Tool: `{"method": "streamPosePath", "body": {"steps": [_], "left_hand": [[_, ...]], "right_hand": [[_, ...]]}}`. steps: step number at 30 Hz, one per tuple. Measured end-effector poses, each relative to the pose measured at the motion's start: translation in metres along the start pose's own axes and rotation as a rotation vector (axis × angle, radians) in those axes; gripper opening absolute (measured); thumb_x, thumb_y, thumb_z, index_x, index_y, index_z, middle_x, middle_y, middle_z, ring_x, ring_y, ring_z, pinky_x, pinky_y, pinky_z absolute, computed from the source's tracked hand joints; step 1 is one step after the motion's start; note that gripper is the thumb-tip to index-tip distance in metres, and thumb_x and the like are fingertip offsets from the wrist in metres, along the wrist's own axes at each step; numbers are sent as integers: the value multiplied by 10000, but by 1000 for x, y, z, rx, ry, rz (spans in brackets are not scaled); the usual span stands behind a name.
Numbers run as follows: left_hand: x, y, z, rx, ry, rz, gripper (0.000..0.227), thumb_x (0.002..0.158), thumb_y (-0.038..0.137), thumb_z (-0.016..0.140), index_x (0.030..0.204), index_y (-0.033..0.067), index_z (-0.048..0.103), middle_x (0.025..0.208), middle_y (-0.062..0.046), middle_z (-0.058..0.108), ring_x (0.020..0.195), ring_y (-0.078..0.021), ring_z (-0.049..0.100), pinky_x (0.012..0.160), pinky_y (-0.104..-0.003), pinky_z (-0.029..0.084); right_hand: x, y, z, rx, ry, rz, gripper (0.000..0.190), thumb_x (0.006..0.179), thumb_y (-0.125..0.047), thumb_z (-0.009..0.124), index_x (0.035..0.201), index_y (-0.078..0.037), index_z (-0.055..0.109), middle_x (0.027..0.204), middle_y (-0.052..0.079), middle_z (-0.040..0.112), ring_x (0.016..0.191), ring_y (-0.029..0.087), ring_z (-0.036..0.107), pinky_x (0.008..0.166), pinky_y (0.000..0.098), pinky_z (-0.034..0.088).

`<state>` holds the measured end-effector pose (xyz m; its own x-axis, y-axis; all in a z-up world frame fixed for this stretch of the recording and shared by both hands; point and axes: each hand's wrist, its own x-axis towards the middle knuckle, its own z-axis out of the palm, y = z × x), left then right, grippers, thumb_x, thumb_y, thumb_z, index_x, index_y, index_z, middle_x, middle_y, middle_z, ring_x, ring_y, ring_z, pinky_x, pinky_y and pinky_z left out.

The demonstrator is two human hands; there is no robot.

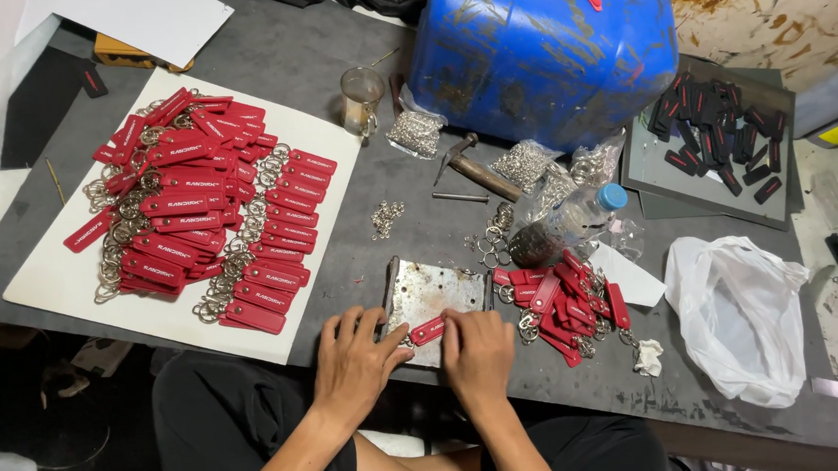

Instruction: Assembling red keychain tags with metal components using a metal jig on a workbench.

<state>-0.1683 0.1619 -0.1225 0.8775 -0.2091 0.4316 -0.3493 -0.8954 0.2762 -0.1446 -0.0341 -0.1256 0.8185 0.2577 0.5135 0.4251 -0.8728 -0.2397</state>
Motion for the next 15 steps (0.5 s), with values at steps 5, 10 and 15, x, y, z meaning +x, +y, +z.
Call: {"method": "streamPosePath", "body": {"steps": [5, 10, 15], "left_hand": [[0, 3, 0, -39, 19, -27, 305, 788, 424, 819, 1058, 290, 771, 1112, -31, 638, 1063, -281, 564, 880, -460, 422], [6, 9, -4, -112, 67, -23, 207, 797, 283, 841, 942, 206, 713, 1033, 5, 638, 991, -243, 577, 868, -446, 369], [5, 16, -8, -64, 46, 88, 103, 861, 184, 740, 878, 192, 638, 842, -1, 608, 812, -253, 551, 759, -416, 386]], "right_hand": [[4, 10, 1, -78, 67, 223, 66, 947, -163, 665, 955, -163, 730, 886, -13, 720, 835, 268, 580, 695, 428, 378], [-2, 7, -11, 149, 146, 429, 141, 966, -186, 642, 978, -134, 773, 900, 12, 736, 870, 224, 613, 822, 367, 443], [-5, -12, -28, 269, 217, 457, 135, 967, -134, 652, 997, -100, 779, 913, 20, 738, 880, 189, 641, 810, 319, 496]]}}
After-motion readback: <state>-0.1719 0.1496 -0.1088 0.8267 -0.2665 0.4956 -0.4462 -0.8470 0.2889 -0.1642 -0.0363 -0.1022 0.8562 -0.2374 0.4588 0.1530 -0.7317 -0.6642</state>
